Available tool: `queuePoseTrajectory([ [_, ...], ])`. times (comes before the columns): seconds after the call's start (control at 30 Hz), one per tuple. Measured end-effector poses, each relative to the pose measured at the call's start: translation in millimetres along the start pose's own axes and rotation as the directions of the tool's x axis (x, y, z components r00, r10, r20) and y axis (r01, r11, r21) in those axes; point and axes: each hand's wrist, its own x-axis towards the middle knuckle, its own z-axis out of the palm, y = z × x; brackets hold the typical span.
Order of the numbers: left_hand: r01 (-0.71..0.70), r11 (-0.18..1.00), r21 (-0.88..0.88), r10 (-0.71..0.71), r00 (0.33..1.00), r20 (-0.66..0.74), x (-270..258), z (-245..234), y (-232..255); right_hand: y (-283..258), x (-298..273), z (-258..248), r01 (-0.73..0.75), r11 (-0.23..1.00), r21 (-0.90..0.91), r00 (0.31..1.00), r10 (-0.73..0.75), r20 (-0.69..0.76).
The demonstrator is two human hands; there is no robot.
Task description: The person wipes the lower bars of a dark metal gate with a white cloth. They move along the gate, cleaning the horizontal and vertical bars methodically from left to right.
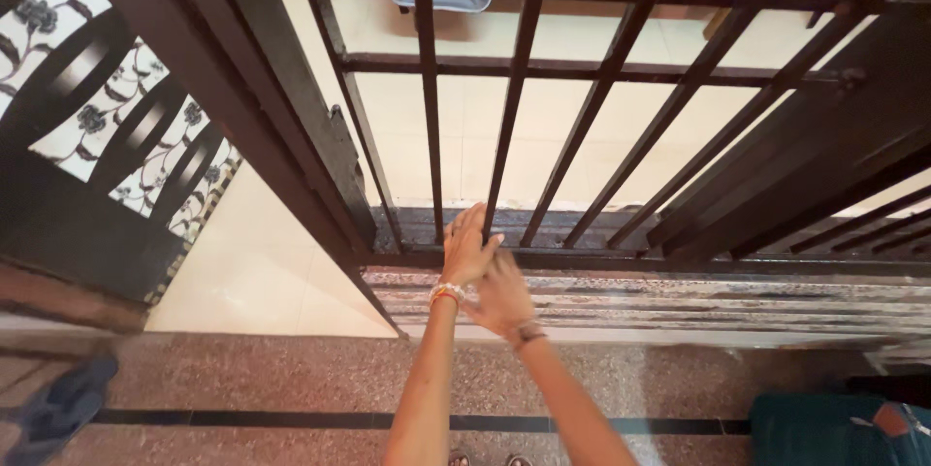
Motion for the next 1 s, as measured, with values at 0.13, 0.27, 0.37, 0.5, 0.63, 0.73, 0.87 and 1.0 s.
queuePoseTrajectory([
  [0.13,-0.027,1.0,0.007,0.027,0.999,-0.031,-4.7,-3.2,4.1,66.8,-45.4,-23.3,-0.025,0.999,0.038,0.989,0.03,-0.144],
  [0.27,-0.048,0.999,0.011,0.049,0.997,-0.062,-2.4,-6.2,8.8,115.4,-84.2,-57.3,-0.157,0.979,-0.133,0.968,0.125,-0.218],
  [0.37,-0.043,0.999,0.014,0.044,0.997,-0.059,-5.1,-8.3,12.3,123.3,-99.1,-74.5,-0.17,0.98,-0.1,0.948,0.135,-0.288],
  [0.5,-0.011,1.0,0.002,0.012,1.0,-0.026,-5.0,-14.0,19.0,123.8,-92.3,-79.4,-0.25,0.967,-0.057,0.945,0.23,-0.234],
  [0.63,-0.011,1.0,-0.016,0.011,1.0,-0.025,-4.9,-18.9,23.5,145.0,-71.5,-69.2,-0.197,0.979,-0.052,0.942,0.174,-0.287],
  [0.73,0.009,0.999,-0.045,-0.01,1.0,-0.016,-6.1,-21.1,27.9,164.0,-58.2,-57.6,-0.192,0.977,-0.097,0.948,0.159,-0.277],
  [0.87,0.035,0.998,-0.059,-0.034,0.999,0.003,-6.4,-25.3,30.9,174.6,-38.9,-49.0,-0.204,0.97,-0.132,0.95,0.163,-0.266],
  [1.0,0.007,0.998,-0.059,-0.008,1.0,-0.027,-8.3,-24.0,29.8,158.6,-37.3,-51.2,-0.226,0.958,-0.175,0.937,0.165,-0.307],
])
